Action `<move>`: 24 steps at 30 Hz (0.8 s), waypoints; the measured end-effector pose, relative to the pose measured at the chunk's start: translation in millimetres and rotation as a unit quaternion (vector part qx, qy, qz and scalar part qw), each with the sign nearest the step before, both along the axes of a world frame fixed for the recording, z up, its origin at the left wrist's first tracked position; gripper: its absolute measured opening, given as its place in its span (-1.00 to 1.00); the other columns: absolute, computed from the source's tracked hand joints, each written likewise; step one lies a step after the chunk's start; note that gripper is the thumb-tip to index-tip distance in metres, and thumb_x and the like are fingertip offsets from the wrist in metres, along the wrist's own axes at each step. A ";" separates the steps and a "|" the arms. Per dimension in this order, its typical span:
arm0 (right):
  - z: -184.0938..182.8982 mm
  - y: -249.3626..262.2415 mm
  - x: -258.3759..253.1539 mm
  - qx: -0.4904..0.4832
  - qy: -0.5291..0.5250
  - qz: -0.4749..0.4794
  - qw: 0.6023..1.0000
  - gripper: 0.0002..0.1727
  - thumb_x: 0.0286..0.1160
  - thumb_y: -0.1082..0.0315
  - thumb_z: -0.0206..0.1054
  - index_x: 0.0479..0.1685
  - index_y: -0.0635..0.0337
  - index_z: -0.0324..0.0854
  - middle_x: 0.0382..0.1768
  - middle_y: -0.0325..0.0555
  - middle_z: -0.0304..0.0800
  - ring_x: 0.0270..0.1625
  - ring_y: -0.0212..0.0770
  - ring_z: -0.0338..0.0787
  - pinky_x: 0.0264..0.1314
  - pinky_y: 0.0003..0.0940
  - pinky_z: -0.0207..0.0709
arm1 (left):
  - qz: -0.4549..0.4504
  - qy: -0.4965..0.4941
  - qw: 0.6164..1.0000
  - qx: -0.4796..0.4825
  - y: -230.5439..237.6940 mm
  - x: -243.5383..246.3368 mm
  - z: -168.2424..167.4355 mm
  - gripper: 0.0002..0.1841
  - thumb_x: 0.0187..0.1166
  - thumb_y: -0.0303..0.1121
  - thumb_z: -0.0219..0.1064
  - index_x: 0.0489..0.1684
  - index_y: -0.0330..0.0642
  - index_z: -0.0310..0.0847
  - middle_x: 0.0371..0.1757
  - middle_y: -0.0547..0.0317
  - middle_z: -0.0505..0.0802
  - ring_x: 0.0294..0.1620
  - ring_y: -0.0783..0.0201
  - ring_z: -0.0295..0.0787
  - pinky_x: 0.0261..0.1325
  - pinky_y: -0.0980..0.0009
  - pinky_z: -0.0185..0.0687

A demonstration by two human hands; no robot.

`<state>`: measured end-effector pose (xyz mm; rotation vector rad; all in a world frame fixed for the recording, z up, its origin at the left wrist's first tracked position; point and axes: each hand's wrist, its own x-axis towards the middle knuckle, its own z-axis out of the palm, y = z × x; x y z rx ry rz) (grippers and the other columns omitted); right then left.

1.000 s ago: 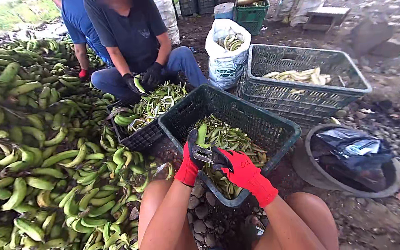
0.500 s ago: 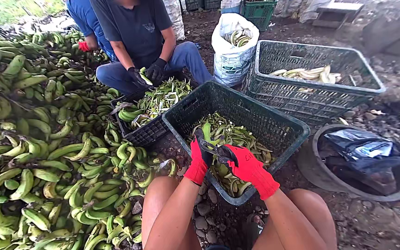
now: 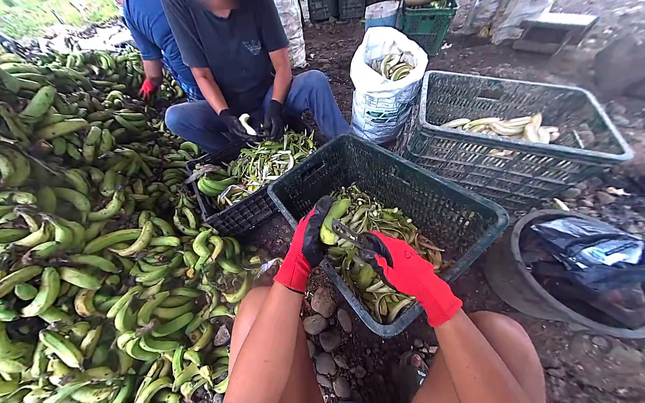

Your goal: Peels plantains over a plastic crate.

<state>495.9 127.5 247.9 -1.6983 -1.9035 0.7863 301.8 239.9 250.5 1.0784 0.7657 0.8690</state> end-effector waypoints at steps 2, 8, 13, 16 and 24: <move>-2.5 0.2 -3.9 0.022 -0.023 0.034 0.999 -0.30 0.75 -0.19 -0.02 0.62 0.13 0.47 0.32 0.14 0.77 0.46 0.08 0.69 0.63 0.15 0.36 | 0.008 0.020 1.000 0.008 -1.7 1.8 2.2 -0.46 0.79 0.22 -0.11 0.22 0.09 0.67 -0.24 0.22 0.83 -0.36 0.36 0.75 -0.35 0.41 0.71; 8.0 1.4 -8.7 0.014 -0.071 0.036 0.997 -0.43 0.73 0.02 0.09 0.63 0.07 0.48 0.37 0.15 0.72 0.51 0.14 0.63 0.66 0.20 0.26 | -0.013 0.008 1.000 -0.011 -17.8 7.6 13.3 -0.61 0.87 -0.10 -0.13 0.05 -0.05 0.62 -0.34 0.23 0.79 -0.40 0.39 0.74 -0.32 0.44 0.71; 10.4 14.6 -9.0 -0.049 -0.103 -0.049 0.992 -0.44 0.71 0.01 0.12 0.65 -0.04 0.47 0.38 0.12 0.72 0.53 0.14 0.62 0.68 0.32 0.16 | 0.077 0.074 0.988 0.113 -28.9 19.1 2.6 -0.60 0.87 -0.27 -0.18 0.35 -0.25 0.52 0.00 0.10 0.75 -0.05 0.41 0.69 0.10 0.40 0.65; 19.3 26.1 -12.4 -0.090 -0.095 -0.154 0.979 -0.36 0.73 0.00 0.15 0.78 -0.08 0.31 0.43 0.21 0.68 0.57 0.22 0.57 0.73 0.38 0.04 | 0.121 0.127 0.976 0.128 -40.0 33.4 1.7 -0.52 0.90 -0.30 -0.26 0.52 -0.39 0.42 0.27 -0.15 0.71 0.22 0.27 0.68 0.33 0.31 0.60; 27.1 22.3 -20.2 -0.063 -0.102 -0.194 0.974 -0.30 0.70 -0.02 0.19 0.83 -0.12 0.25 0.49 0.29 0.60 0.58 0.28 0.54 0.72 0.37 0.07 | 0.131 0.075 0.978 0.140 -45.2 42.1 -1.1 -0.50 0.88 -0.31 -0.30 0.56 -0.45 0.34 0.32 -0.16 0.67 0.27 0.33 0.64 0.41 0.42 0.54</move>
